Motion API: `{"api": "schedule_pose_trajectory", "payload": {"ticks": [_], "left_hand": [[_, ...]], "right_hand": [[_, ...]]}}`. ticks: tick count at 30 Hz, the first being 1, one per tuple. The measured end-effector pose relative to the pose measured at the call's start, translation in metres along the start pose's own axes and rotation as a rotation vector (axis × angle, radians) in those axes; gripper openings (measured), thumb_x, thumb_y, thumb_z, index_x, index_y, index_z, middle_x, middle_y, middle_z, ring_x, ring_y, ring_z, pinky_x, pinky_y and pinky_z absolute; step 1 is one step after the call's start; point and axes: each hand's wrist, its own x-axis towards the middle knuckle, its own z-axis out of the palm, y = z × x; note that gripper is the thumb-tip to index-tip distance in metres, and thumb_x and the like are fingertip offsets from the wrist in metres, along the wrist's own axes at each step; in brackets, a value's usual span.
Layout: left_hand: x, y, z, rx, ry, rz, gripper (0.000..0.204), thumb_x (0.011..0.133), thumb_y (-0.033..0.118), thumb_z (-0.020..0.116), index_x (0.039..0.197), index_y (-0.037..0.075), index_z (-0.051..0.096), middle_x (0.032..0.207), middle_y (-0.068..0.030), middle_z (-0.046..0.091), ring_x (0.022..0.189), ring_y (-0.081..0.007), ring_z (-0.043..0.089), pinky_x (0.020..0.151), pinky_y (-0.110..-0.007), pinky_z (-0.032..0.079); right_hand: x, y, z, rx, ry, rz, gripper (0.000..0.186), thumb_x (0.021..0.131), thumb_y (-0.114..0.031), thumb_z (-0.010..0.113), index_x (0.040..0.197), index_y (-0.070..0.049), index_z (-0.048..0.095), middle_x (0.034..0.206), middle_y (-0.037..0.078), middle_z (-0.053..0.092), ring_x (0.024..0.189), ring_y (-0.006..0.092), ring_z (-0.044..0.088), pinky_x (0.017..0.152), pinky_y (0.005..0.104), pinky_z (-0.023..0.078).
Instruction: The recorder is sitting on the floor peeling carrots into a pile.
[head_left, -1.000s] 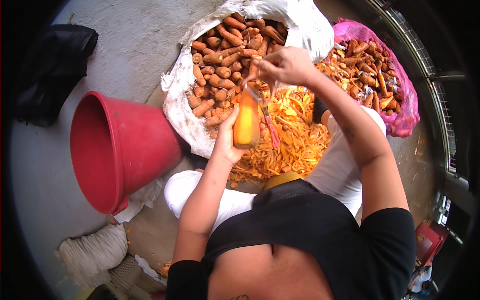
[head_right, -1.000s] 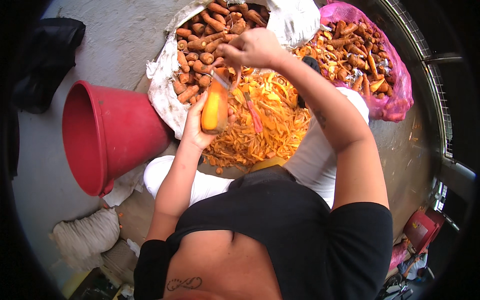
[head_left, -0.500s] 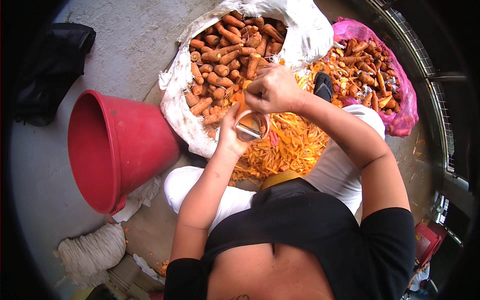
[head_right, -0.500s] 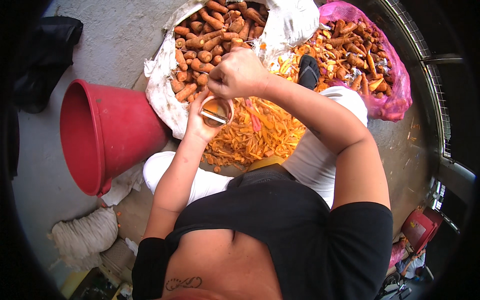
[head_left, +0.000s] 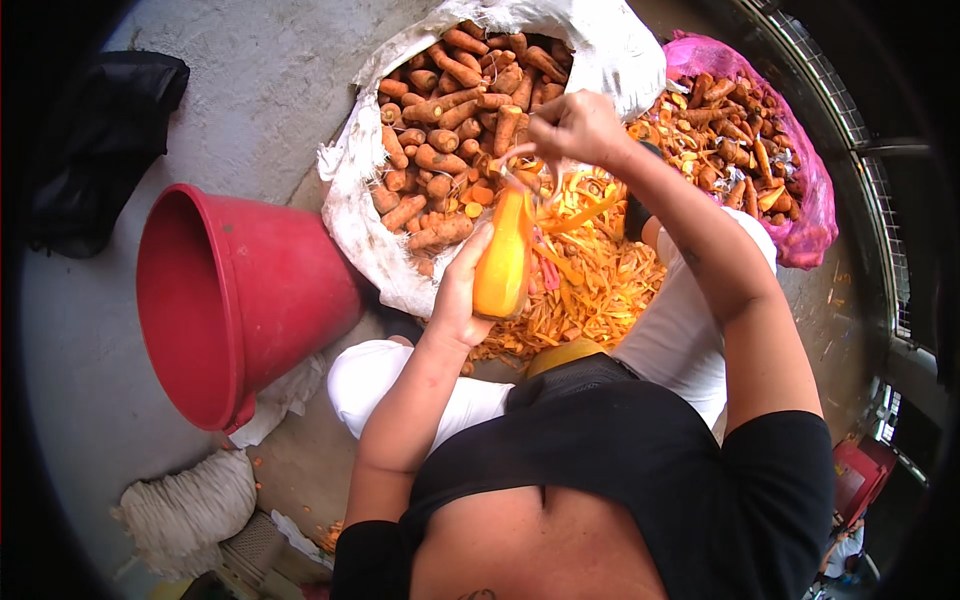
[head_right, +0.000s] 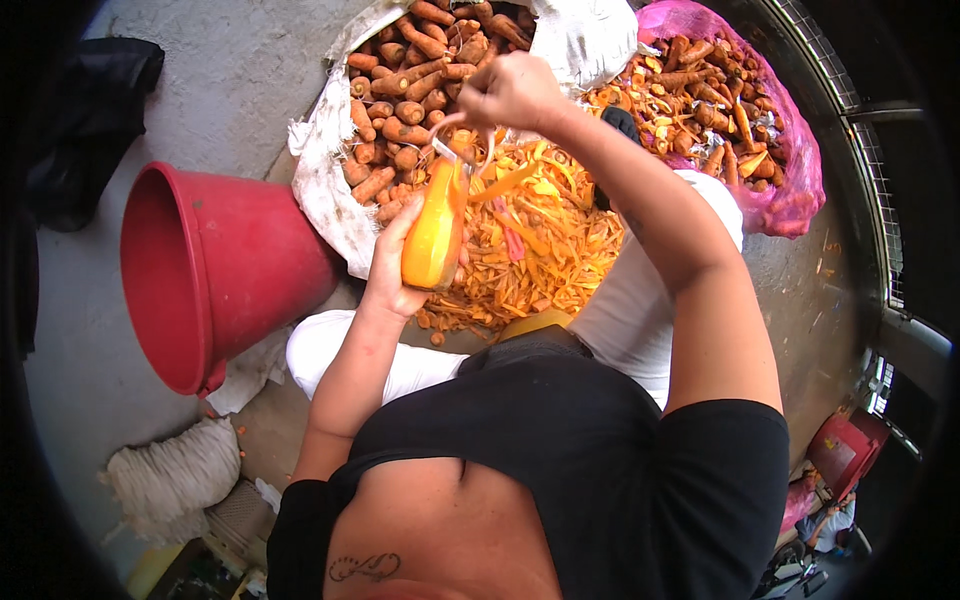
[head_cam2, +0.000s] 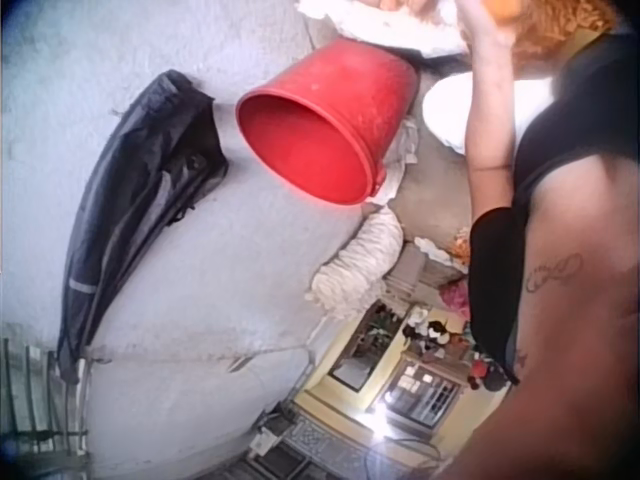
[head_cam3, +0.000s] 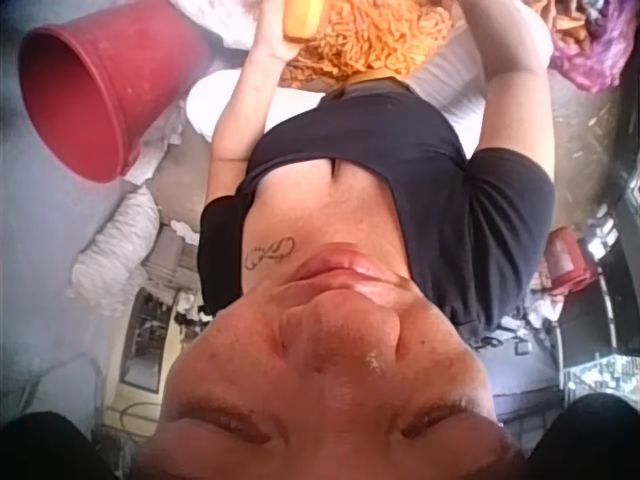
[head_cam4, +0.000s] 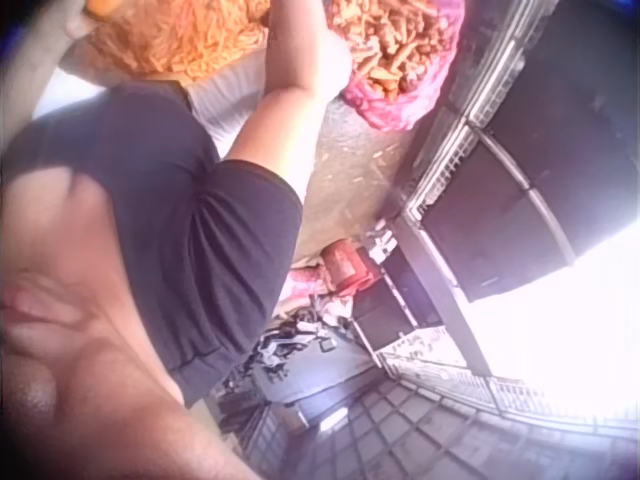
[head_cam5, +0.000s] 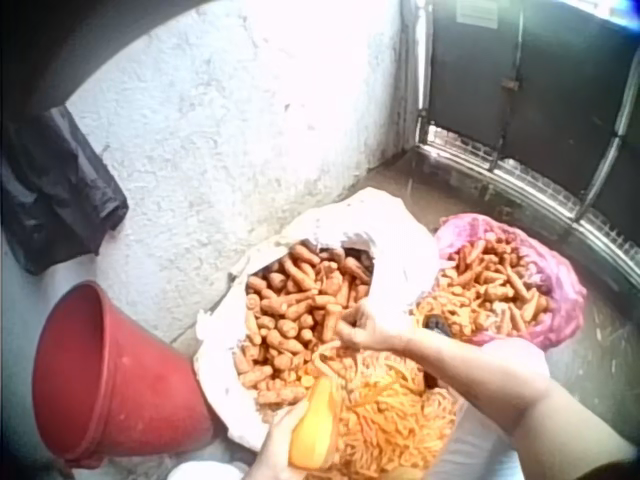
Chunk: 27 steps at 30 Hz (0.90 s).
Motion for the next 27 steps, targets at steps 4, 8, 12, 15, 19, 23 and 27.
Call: {"api": "schedule_pose_trajectory", "payload": {"ticks": [4, 8, 12, 15, 19, 23, 27], "left_hand": [[-0.009, 0.004, 0.008, 0.089, -0.035, 0.022, 0.043, 0.097, 0.041, 0.041, 0.119, 0.005, 0.051, 0.087, -0.0147, 0.062, 0.066, -0.0241, 0.064, 0.051, -0.035, 0.055], [-0.004, 0.009, -0.007, -0.017, 0.035, 0.077, 0.047, 0.095, 0.047, 0.046, 0.117, 0.006, 0.052, 0.091, -0.0124, 0.062, 0.073, -0.0242, 0.064, 0.064, -0.04, 0.057], [0.013, 0.005, -0.01, -0.104, 0.149, 0.052, 0.044, 0.094, 0.045, 0.048, 0.116, 0.007, 0.053, 0.094, -0.0102, 0.062, 0.082, -0.0248, 0.063, 0.07, -0.043, 0.055], [0.018, 0.003, -0.009, -0.176, 0.175, 0.083, 0.038, 0.094, 0.038, 0.049, 0.112, 0.006, 0.055, 0.097, -0.0108, 0.063, 0.083, -0.0256, 0.063, 0.068, -0.044, 0.054], [0.026, 0.002, -0.015, -0.248, 0.184, 0.051, 0.034, 0.094, 0.034, 0.048, 0.105, 0.004, 0.059, 0.093, -0.0108, 0.066, 0.08, -0.0241, 0.065, 0.068, -0.039, 0.054], [0.025, 0.003, -0.004, -0.276, 0.197, 0.059, 0.032, 0.094, 0.032, 0.047, 0.102, 0.004, 0.06, 0.088, -0.0096, 0.066, 0.08, -0.0227, 0.066, 0.068, -0.038, 0.055], [0.023, 0.005, -0.003, -0.289, 0.089, 0.048, 0.031, 0.095, 0.032, 0.047, 0.101, 0.005, 0.06, 0.086, -0.0096, 0.066, 0.079, -0.0223, 0.067, 0.067, -0.037, 0.056]], "right_hand": [[0.013, 0.041, -0.024, -0.31, 0.185, 0.209, 0.029, 0.082, -0.036, 0.054, 0.072, -0.018, 0.074, 0.051, -0.002, 0.062, 0.046, 0.0138, 0.059, 0.05, 0.0304, 0.048], [0.008, 0.011, -0.018, -0.128, 0.236, 0.109, 0.033, 0.083, -0.037, 0.052, 0.073, -0.014, 0.074, 0.053, -0.001, 0.063, 0.049, 0.012, 0.061, 0.051, 0.0297, 0.049], [-0.011, -0.031, -0.002, -0.072, 0.122, -0.225, 0.026, 0.078, -0.024, 0.055, 0.059, -0.011, 0.066, 0.048, 0.002, 0.057, 0.045, 0.0136, 0.057, 0.048, 0.0291, 0.047], [-0.018, -0.048, 0.008, 0.019, 0.225, -0.43, 0.024, 0.071, -0.018, 0.061, 0.049, -0.009, 0.056, 0.045, 0.007, 0.049, 0.043, 0.0211, 0.051, 0.048, 0.0341, 0.044], [-0.028, -0.056, 0.014, 0.025, 0.16, -0.45, 0.025, 0.068, -0.018, 0.062, 0.047, -0.011, 0.052, 0.045, 0.005, 0.047, 0.046, 0.0229, 0.05, 0.05, 0.0361, 0.042], [-0.032, -0.057, 0.02, 0.022, 0.167, -0.494, 0.022, 0.066, -0.019, 0.062, 0.047, -0.011, 0.052, 0.047, 0.004, 0.048, 0.049, 0.0237, 0.05, 0.051, 0.0373, 0.04], [-0.03, -0.056, 0.021, 0.023, 0.155, -0.496, 0.022, 0.065, -0.018, 0.062, 0.047, -0.011, 0.052, 0.048, 0.005, 0.048, 0.048, 0.0243, 0.05, 0.049, 0.0378, 0.039]]}}
